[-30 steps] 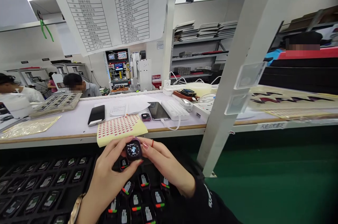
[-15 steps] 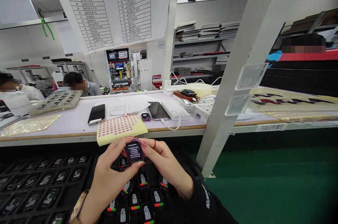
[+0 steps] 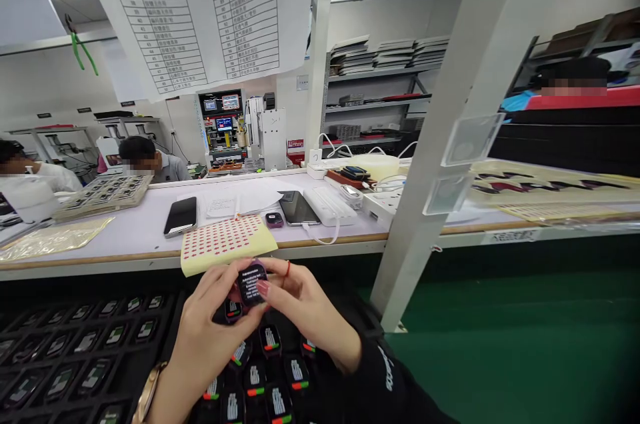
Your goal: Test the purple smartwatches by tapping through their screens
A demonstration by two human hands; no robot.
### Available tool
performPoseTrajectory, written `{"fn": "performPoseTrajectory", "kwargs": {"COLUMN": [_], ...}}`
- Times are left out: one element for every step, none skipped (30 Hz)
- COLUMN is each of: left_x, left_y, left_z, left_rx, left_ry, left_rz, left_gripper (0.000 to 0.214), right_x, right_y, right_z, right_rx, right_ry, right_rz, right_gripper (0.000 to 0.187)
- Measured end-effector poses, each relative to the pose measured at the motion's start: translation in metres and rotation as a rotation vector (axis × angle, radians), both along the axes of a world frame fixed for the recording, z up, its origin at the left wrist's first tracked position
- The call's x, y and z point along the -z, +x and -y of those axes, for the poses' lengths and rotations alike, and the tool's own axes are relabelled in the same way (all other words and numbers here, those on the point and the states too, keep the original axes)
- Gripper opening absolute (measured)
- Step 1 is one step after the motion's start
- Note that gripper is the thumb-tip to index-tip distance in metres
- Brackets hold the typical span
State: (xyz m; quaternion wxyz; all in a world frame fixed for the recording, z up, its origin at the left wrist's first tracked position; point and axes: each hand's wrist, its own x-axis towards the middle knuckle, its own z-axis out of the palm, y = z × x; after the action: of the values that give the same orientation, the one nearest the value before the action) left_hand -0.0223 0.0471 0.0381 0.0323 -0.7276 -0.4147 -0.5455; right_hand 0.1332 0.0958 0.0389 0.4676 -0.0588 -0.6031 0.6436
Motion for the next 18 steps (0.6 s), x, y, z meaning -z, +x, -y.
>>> {"fn": "performPoseTrajectory", "kwargs": {"left_x": [-0.001, -0.002, -0.0029, -0.0036, -0.0041, -0.0043, -0.0043, -0.0039, -0.0033, -0.0026, -0.0018, -0.001, -0.0003, 0.0002, 0.0006, 0.0006, 0.0005, 0.0002], "left_y": [-0.0005, -0.0011, -0.0017, -0.0023, -0.0027, -0.0028, -0.0026, -0.0022, -0.0017, -0.0011, -0.0006, -0.0003, -0.0001, -0.0001, -0.0001, 0.0, 0.0001, 0.0005], "left_z": [0.0002, 0.0006, 0.0011, 0.0017, 0.0022, 0.0026, 0.0029, 0.0031, 0.0031, 0.003, 0.0028, 0.0027, 0.0025, 0.0024, 0.0024, 0.0025, 0.0026, 0.0027], "left_rx": [0.0, -0.001, -0.004, -0.006, -0.007, -0.006, -0.004, -0.002, 0.002, 0.005, 0.008, 0.012, 0.01, 0.007, 0.001, -0.004, -0.008, -0.009], "left_ry": [-0.001, -0.003, -0.008, -0.012, -0.015, -0.016, -0.016, -0.016, -0.019, -0.022, -0.028, -0.034, -0.039, -0.04, -0.038, -0.034, -0.027, -0.015], "left_rz": [-0.01, -0.021, -0.031, -0.04, -0.046, -0.05, -0.051, -0.05, -0.049, -0.048, -0.048, -0.051, -0.053, -0.054, -0.055, -0.057, -0.06, -0.062], "left_gripper": [0.05, 0.05, 0.05, 0.05, 0.051, 0.051, 0.051, 0.05, 0.05, 0.049, 0.05, 0.05, 0.05, 0.051, 0.051, 0.051, 0.05, 0.049], "right_x": [-0.0003, -0.0001, 0.0004, 0.0012, 0.0021, 0.0031, 0.004, 0.0046, 0.0048, 0.0047, 0.0043, 0.0037, 0.0028, 0.0019, 0.0009, 0.0, -0.0006, -0.001], "right_y": [0.0005, 0.0009, 0.0013, 0.0014, 0.0013, 0.0009, 0.0003, -0.0003, -0.0008, -0.0011, -0.0013, -0.0011, -0.0008, -0.0004, 0.0, 0.0003, 0.0003, 0.0001], "right_z": [0.0003, 0.0005, 0.0006, 0.0006, 0.0006, 0.0004, 0.0002, 0.0, -0.0004, -0.0007, -0.0011, -0.0014, -0.0014, -0.0013, -0.0009, -0.0002, 0.0007, 0.0016], "right_rx": [-0.015, -0.035, -0.057, -0.073, -0.082, -0.08, -0.071, -0.056, -0.036, -0.014, 0.012, 0.038, 0.055, 0.055, 0.036, 0.005, -0.029, -0.06], "right_ry": [0.002, 0.004, 0.007, 0.01, 0.013, 0.016, 0.019, 0.018, 0.013, 0.004, -0.004, -0.009, -0.011, -0.01, -0.01, -0.009, -0.01, -0.013], "right_rz": [0.001, -0.004, -0.011, -0.018, -0.018, -0.012, -0.003, 0.008, 0.012, 0.006, -0.011, -0.034, -0.057, -0.074, -0.083, -0.086, -0.087, -0.089], "right_gripper": [0.044, 0.045, 0.044, 0.044, 0.044, 0.044, 0.045, 0.044, 0.042, 0.041, 0.04, 0.04, 0.039, 0.035, 0.031, 0.027, 0.024, 0.024]}}
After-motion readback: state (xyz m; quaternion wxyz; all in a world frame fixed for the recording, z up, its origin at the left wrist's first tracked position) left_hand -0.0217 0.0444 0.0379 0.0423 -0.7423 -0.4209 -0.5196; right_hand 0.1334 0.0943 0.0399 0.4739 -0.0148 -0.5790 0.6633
